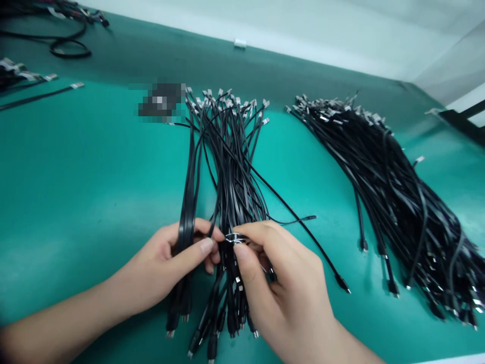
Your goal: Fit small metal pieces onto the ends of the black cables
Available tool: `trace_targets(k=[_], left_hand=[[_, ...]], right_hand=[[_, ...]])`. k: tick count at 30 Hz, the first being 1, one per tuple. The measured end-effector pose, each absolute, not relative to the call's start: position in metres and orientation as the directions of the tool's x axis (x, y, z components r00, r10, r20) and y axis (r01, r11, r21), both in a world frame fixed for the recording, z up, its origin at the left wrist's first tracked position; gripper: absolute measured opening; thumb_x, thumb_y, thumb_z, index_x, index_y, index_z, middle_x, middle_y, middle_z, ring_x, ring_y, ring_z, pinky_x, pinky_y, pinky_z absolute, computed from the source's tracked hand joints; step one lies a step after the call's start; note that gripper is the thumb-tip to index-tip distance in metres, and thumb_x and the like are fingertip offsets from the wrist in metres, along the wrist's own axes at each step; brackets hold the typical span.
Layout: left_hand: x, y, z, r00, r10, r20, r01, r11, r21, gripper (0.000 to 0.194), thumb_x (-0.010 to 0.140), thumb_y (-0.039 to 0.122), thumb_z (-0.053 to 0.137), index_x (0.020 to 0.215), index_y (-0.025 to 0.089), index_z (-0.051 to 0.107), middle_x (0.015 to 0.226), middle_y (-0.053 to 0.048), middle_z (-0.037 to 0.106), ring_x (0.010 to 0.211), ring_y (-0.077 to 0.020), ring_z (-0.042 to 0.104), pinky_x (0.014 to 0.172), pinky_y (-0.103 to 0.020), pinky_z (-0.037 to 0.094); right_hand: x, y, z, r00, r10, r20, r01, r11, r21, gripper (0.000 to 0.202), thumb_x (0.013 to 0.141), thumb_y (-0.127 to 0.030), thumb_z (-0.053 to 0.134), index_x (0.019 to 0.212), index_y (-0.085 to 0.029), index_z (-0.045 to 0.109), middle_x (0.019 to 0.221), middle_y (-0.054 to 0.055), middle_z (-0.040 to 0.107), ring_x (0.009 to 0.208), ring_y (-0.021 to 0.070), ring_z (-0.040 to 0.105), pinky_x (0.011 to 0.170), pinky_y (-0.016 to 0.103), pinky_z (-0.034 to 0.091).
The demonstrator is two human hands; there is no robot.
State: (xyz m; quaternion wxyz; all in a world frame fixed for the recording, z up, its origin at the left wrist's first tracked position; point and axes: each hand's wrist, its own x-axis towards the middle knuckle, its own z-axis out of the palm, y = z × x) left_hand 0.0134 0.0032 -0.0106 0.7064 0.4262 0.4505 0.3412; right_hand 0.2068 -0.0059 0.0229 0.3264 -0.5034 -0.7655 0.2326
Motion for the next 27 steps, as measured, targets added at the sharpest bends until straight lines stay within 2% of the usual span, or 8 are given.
trace_targets(k=[3,7,10,12,15,18,24,27], left_hand=[[0.011,0.004,-0.012,0.335,0.884,-0.325,-0.087,0.373,0.924,0.021,0.092,0.029,0.063,0.106,0.019,0.073,0.074,0.002,0.063,0.071,-0.0145,0.061,0.072,-0.029,0.049],[0.01,0.006,-0.016,0.318,0.901,-0.296,-0.148,0.356,0.923,0.024,0.086,0.03,0.074,0.108,0.021,0.078,0.081,0.001,0.066,0.077,-0.0138,0.06,0.075,-0.027,0.047],[0.011,0.007,-0.018,0.314,0.899,-0.305,-0.216,0.381,0.899,0.028,0.081,0.029,0.08,0.107,0.021,0.078,0.084,0.002,0.067,0.079,-0.0129,0.061,0.077,-0.026,0.049],[0.012,0.007,-0.018,0.304,0.9,-0.311,-0.222,0.385,0.896,0.026,0.082,0.029,0.079,0.106,0.019,0.076,0.08,0.002,0.067,0.075,-0.0128,0.062,0.075,-0.026,0.051],[0.013,0.006,-0.017,0.326,0.887,-0.327,-0.19,0.401,0.896,0.019,0.086,0.031,0.074,0.098,0.016,0.072,0.07,0.002,0.066,0.065,-0.0126,0.062,0.067,-0.026,0.052],[0.015,0.005,-0.016,0.383,0.848,-0.366,-0.158,0.451,0.878,0.015,0.083,0.027,0.075,0.091,0.016,0.07,0.067,0.002,0.066,0.062,-0.0122,0.062,0.063,-0.026,0.052],[0.016,0.004,-0.015,0.41,0.806,-0.427,-0.134,0.516,0.846,0.01,0.077,0.02,0.078,0.083,0.017,0.07,0.065,0.003,0.069,0.059,-0.011,0.063,0.06,-0.024,0.053],[0.016,0.003,-0.013,0.372,0.812,-0.45,-0.12,0.523,0.844,0.013,0.074,0.018,0.08,0.081,0.016,0.069,0.063,0.003,0.069,0.057,-0.0099,0.063,0.06,-0.022,0.052]], right_hand=[[0.209,-0.006,0.025,-0.322,0.916,0.239,0.525,0.383,-0.76,0.015,0.1,-0.017,0.054,0.104,-0.025,0.066,0.101,0.003,0.071,0.087,0.0157,0.069,0.074,0.028,0.056],[0.208,-0.006,0.028,-0.425,0.903,-0.063,0.428,0.14,-0.893,0.017,0.103,-0.025,0.052,0.099,-0.026,0.069,0.092,0.001,0.069,0.063,0.0112,0.061,0.055,0.023,0.052],[0.205,-0.008,0.026,-0.5,0.838,-0.219,0.447,0.034,-0.894,0.02,0.102,-0.025,0.052,0.096,-0.023,0.071,0.084,0.002,0.067,0.061,0.0124,0.059,0.05,0.024,0.051],[0.203,-0.008,0.024,-0.484,0.848,-0.215,0.445,0.028,-0.895,0.019,0.101,-0.023,0.054,0.095,-0.021,0.071,0.078,0.001,0.066,0.061,0.0128,0.06,0.052,0.024,0.051],[0.201,-0.004,0.021,-0.385,0.915,-0.118,0.351,0.027,-0.936,0.017,0.099,-0.023,0.056,0.093,-0.02,0.071,0.078,0.002,0.067,0.063,0.0133,0.065,0.056,0.024,0.056],[0.199,0.003,0.02,-0.277,0.96,-0.033,0.295,0.052,-0.954,0.014,0.097,-0.022,0.058,0.093,-0.02,0.072,0.081,0.002,0.07,0.062,0.0125,0.068,0.056,0.023,0.058],[0.2,0.006,0.016,-0.269,0.963,0.014,0.228,0.078,-0.97,0.01,0.096,-0.022,0.061,0.098,-0.02,0.071,0.09,0.002,0.072,0.067,0.0117,0.072,0.062,0.024,0.062],[0.203,0.004,0.016,-0.211,0.977,0.03,0.281,0.09,-0.955,0.013,0.1,-0.027,0.056,0.106,-0.022,0.066,0.083,0.001,0.073,0.067,0.0128,0.071,0.062,0.025,0.061]])
